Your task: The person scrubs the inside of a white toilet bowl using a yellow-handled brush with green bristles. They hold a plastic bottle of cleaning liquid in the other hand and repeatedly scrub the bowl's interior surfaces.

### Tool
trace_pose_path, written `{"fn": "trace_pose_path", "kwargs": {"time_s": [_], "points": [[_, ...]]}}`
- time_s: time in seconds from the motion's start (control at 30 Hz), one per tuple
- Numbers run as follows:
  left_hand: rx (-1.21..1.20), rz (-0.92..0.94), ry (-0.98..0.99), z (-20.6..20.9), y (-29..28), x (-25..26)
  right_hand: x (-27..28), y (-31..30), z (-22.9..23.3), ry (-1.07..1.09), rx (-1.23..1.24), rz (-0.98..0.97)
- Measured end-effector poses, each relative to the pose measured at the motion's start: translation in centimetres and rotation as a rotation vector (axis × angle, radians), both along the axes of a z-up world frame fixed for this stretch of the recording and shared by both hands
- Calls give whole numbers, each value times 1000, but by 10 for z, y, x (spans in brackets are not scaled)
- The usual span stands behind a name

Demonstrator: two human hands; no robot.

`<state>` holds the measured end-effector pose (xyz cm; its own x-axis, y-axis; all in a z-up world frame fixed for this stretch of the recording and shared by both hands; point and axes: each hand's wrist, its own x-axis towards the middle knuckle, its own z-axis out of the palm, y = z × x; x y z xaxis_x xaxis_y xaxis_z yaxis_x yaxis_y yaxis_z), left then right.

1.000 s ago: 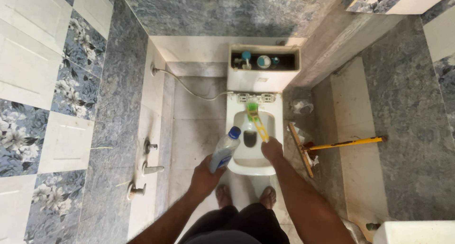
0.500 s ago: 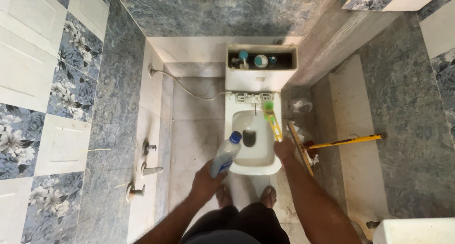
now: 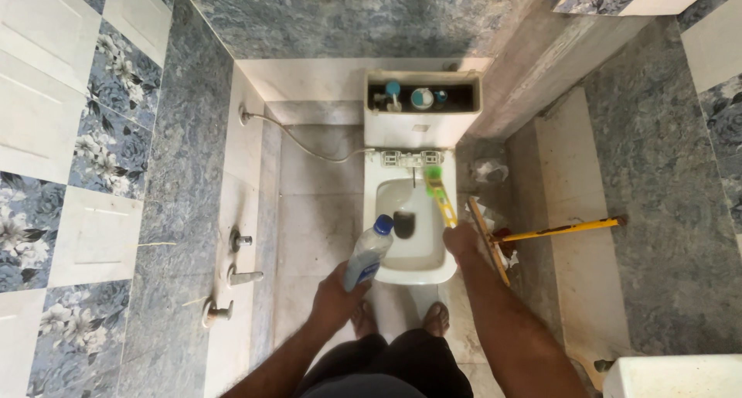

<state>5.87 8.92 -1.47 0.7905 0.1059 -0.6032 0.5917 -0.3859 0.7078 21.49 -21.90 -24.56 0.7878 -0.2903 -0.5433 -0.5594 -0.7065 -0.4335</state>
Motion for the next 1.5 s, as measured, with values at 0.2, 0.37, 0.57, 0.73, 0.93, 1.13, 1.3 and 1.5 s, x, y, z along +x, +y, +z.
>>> {"fn": "trace_pose_path", "kwargs": {"time_s": [0.2, 0.37, 0.57, 0.73, 0.93, 1.13, 1.3, 1.5], "points": [[-31, 31, 55, 9, -9, 2, 6, -13, 2, -83, -127, 178], [18, 35, 33, 11, -16, -1, 11, -24, 5, 30, -483, 706], [42, 60, 1, 8, -29, -9, 0, -43, 11, -2, -567, 913], [25, 79, 12, 7, -44, -16, -20, -61, 17, -35, -87, 66], [55, 97, -19, -4, -65, -25, -55, -89, 29, -95, -36, -15], [-4, 182, 24, -7, -92, -41, -95, -104, 34, -75, -108, 92], [39, 176, -75, -7, -111, -53, -115, -115, 37, 9, -166, 254], [17, 215, -91, -7, -129, -65, -138, -131, 37, 61, -102, 234]]}}
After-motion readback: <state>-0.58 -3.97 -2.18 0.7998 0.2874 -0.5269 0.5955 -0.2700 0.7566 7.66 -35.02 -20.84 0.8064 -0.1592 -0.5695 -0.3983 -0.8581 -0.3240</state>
